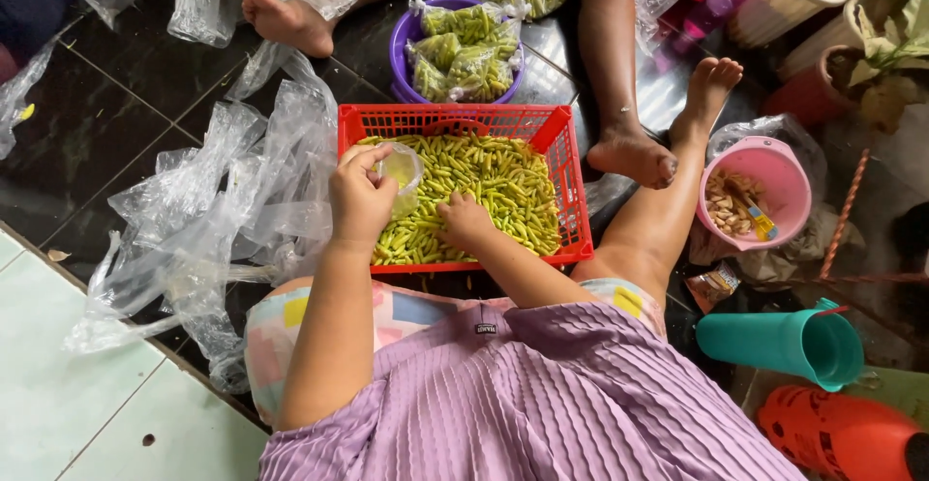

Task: The person sorts green chili peppers from a red crate and places them into small plastic bags, then picks up a teal pitcher.

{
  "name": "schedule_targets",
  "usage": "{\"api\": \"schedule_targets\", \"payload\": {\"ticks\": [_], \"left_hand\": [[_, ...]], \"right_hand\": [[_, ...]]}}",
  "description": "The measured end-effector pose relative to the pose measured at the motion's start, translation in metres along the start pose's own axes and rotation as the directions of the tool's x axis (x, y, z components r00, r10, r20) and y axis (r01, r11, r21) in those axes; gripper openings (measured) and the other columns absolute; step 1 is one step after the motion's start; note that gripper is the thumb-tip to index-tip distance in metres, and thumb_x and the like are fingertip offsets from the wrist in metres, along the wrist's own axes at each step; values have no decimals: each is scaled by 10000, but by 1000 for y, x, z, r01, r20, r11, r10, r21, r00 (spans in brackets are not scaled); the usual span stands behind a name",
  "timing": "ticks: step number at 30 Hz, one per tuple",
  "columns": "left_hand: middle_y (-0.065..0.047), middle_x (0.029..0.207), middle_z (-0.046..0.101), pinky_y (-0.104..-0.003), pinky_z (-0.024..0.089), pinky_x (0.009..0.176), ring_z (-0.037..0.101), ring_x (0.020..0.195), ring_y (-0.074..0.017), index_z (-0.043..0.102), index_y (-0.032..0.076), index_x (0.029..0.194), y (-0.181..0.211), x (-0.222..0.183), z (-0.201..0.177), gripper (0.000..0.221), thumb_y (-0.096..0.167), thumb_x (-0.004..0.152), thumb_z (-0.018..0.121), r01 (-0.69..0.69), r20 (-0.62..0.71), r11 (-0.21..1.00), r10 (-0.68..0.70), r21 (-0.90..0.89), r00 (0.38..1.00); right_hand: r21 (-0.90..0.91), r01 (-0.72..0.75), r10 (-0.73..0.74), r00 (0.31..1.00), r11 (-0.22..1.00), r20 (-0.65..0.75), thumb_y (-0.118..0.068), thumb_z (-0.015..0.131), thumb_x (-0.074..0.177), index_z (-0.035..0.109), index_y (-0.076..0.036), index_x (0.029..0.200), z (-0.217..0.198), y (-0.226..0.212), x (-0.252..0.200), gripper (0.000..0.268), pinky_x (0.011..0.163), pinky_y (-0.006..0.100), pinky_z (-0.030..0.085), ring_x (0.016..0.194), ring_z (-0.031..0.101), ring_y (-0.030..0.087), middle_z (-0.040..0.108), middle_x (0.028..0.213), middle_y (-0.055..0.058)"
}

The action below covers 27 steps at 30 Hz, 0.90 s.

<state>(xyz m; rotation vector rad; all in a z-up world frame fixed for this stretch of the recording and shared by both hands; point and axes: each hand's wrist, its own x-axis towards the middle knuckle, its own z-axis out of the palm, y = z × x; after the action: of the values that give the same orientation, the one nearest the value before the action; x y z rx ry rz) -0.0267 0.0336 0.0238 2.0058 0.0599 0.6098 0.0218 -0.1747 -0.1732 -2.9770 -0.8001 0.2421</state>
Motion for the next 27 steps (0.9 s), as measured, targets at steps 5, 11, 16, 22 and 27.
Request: {"api": "schedule_targets", "payload": {"ticks": [5, 11, 16, 22, 27], "left_hand": [[-99, 1051, 711, -282, 563, 588, 663, 640, -196, 797, 96, 1139, -6, -3, 4, 509, -21, 672, 634, 0, 48, 1000, 1, -16, 999], [-87, 1042, 714, -266, 562, 572, 655, 626, -173, 801, 98, 1124, -15, -4, 7, 498, -15, 664, 648, 8, 58, 1000, -8, -11, 998], [-82, 1032, 712, -278, 571, 578, 673, 637, -183, 800, 96, 1122, -13, -1, 3, 493, -15, 673, 630, 25, 66, 1000, -24, -10, 998], [-99, 1000, 709, -299, 572, 574, 690, 638, -211, 802, 87, 1109, -11, 2, 6, 488, -30, 674, 614, 39, 32, 999, -39, -7, 999], [-92, 950, 670, -306, 575, 514, 706, 564, -228, 772, 45, 1127, -22, 5, 2, 482, -44, 694, 581, 158, 43, 980, -154, -120, 987]], "right_hand": [[84, -1, -7, 995, 996, 100, -242, 795, 809, 703, -91, 1005, 0, 15, 5, 264, 703, 486, 628, 929, 689, 373, 589, 980, 119], [354, -38, 16, 998, 934, 64, -134, 734, 802, 760, -82, 905, -35, 50, 4, 118, 683, 475, 611, 802, 738, 387, 699, 815, 152], [716, 32, 55, 994, 697, -98, -149, 785, 783, 754, -161, 954, -189, 18, -11, 174, 610, 328, 596, 544, 720, 182, 723, 725, 88], [943, 258, -1, 965, 211, -264, 26, 816, 778, 720, -40, 1013, -267, -45, -9, 262, 655, 297, 636, 661, 730, 169, 736, 819, 140], [924, 254, -89, 967, 286, -238, 16, 730, 864, 741, -75, 1024, -259, -58, 8, 185, 818, 371, 636, 952, 757, 212, 761, 1033, 140]]}}
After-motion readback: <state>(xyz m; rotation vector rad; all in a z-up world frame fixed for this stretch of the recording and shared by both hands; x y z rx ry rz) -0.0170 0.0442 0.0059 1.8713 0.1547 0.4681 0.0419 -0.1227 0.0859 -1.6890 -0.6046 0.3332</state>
